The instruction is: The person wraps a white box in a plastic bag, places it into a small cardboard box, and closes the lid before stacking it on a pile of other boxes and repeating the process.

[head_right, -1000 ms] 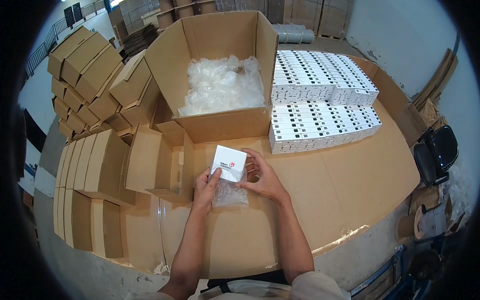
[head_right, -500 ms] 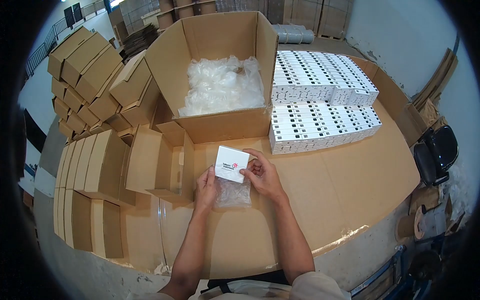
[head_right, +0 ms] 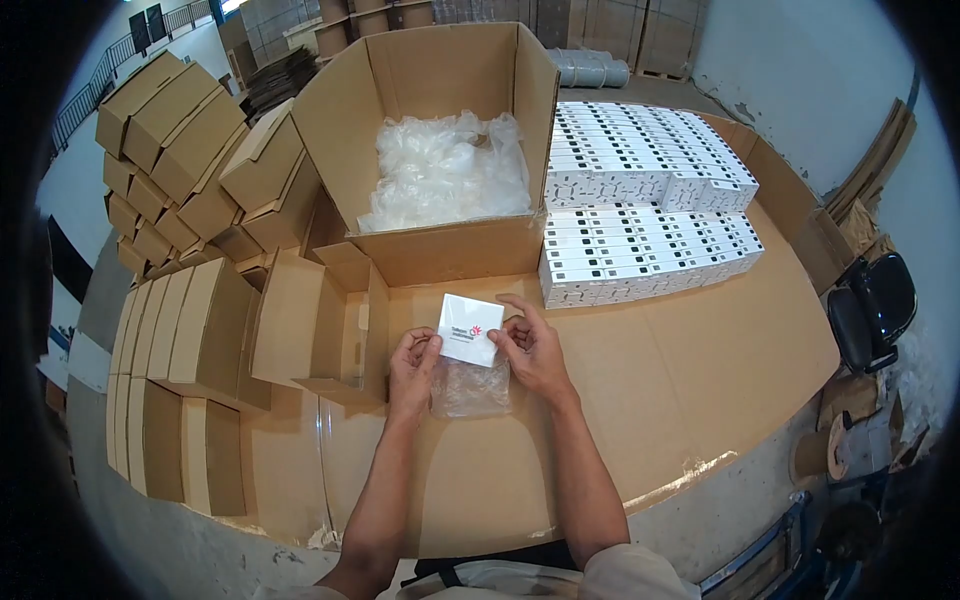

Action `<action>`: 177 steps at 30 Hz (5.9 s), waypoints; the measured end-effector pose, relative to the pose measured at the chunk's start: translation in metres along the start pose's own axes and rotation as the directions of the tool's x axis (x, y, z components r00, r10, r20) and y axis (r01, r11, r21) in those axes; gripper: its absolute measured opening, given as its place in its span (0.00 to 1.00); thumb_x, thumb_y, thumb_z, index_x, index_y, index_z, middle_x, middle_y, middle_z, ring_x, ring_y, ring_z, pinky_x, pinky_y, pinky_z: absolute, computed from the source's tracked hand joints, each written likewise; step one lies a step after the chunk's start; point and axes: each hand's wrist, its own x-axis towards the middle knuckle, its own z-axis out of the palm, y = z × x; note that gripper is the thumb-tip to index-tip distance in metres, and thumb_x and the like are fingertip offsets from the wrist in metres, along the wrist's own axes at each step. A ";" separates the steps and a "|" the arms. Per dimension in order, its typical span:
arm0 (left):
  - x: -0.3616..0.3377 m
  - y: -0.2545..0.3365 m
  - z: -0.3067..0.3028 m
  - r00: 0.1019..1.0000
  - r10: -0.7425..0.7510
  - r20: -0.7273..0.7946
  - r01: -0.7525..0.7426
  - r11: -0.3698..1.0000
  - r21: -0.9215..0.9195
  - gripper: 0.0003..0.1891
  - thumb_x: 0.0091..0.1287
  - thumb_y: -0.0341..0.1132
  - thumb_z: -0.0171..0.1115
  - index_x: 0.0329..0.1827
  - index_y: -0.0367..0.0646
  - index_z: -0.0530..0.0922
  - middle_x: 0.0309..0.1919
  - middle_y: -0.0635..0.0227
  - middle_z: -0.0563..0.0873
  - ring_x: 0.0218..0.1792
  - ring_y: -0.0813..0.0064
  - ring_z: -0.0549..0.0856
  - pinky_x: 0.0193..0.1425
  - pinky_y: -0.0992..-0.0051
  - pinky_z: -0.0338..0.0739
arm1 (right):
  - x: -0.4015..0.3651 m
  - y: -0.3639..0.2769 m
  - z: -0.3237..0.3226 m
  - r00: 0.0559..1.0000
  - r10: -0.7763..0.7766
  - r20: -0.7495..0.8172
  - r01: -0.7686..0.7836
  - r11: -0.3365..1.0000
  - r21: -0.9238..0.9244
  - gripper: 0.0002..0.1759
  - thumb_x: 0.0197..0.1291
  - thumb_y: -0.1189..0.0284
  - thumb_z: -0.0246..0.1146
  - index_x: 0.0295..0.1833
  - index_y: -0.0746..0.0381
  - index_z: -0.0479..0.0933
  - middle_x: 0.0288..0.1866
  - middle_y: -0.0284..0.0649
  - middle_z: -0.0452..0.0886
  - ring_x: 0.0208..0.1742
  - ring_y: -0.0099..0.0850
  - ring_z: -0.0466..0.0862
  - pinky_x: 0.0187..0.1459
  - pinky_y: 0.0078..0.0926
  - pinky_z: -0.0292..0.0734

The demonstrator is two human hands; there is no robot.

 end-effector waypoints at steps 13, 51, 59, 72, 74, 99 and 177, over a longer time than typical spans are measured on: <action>0.003 -0.004 -0.006 0.992 -0.125 -0.005 0.122 0.981 -0.149 0.09 0.80 0.35 0.64 0.55 0.40 0.80 0.45 0.70 0.88 0.46 0.83 0.83 0.52 0.79 0.79 | -0.001 -0.015 0.003 0.983 0.099 0.154 -0.102 0.995 0.012 0.46 0.61 0.86 0.74 0.81 0.56 0.62 0.51 0.44 0.87 0.54 0.28 0.87 0.54 0.29 0.84; 0.001 0.001 0.006 0.984 0.155 -0.082 -0.165 0.978 -0.126 0.07 0.83 0.33 0.58 0.56 0.40 0.76 0.54 0.61 0.87 0.55 0.76 0.83 0.64 0.73 0.76 | -0.005 -0.011 0.001 0.973 0.137 0.185 -0.108 0.981 -0.162 0.14 0.66 0.75 0.75 0.56 0.66 0.88 0.43 0.35 0.91 0.43 0.19 0.85 0.46 0.21 0.83; -0.001 0.011 0.006 0.975 0.223 -0.020 -0.224 0.967 -0.118 0.06 0.83 0.33 0.58 0.55 0.41 0.76 0.57 0.62 0.85 0.58 0.76 0.81 0.66 0.73 0.75 | -0.003 -0.003 0.002 0.989 -0.063 0.131 0.079 0.989 -0.124 0.08 0.64 0.78 0.74 0.47 0.67 0.90 0.45 0.41 0.92 0.46 0.26 0.88 0.51 0.26 0.83; -0.003 0.011 0.006 0.982 0.185 0.033 -0.163 0.924 -0.347 0.07 0.84 0.35 0.57 0.56 0.44 0.74 0.62 0.63 0.81 0.58 0.74 0.82 0.63 0.71 0.80 | -0.010 -0.007 0.013 0.994 -0.104 0.027 0.095 0.969 0.227 0.12 0.64 0.84 0.72 0.53 0.68 0.87 0.48 0.48 0.91 0.52 0.31 0.89 0.57 0.31 0.83; -0.005 0.015 0.008 0.987 0.155 0.050 -0.118 0.889 -0.442 0.08 0.84 0.36 0.57 0.57 0.44 0.73 0.63 0.63 0.80 0.60 0.70 0.83 0.65 0.68 0.80 | -0.010 -0.001 0.015 0.999 -0.029 0.026 0.019 0.942 0.334 0.20 0.64 0.84 0.72 0.62 0.67 0.83 0.51 0.49 0.91 0.54 0.32 0.89 0.59 0.32 0.83; -0.001 0.024 -0.009 0.976 0.023 0.217 -0.011 0.998 -0.055 0.10 0.72 0.29 0.73 0.53 0.38 0.84 0.54 0.67 0.87 0.52 0.80 0.84 0.56 0.76 0.79 | -0.005 -0.001 0.012 0.989 0.064 0.131 -0.075 0.994 0.083 0.09 0.67 0.81 0.72 0.51 0.69 0.85 0.51 0.39 0.89 0.54 0.26 0.86 0.59 0.26 0.81; -0.023 0.046 0.025 0.745 0.636 0.201 -0.564 0.440 0.699 0.19 0.60 0.28 0.79 0.54 0.48 0.88 0.50 0.75 0.93 0.51 0.63 0.80 0.59 0.65 0.73 | -0.005 -0.017 0.000 0.992 0.060 0.113 -0.034 0.975 -0.218 0.15 0.64 0.80 0.74 0.55 0.68 0.85 0.46 0.37 0.90 0.49 0.24 0.86 0.54 0.26 0.81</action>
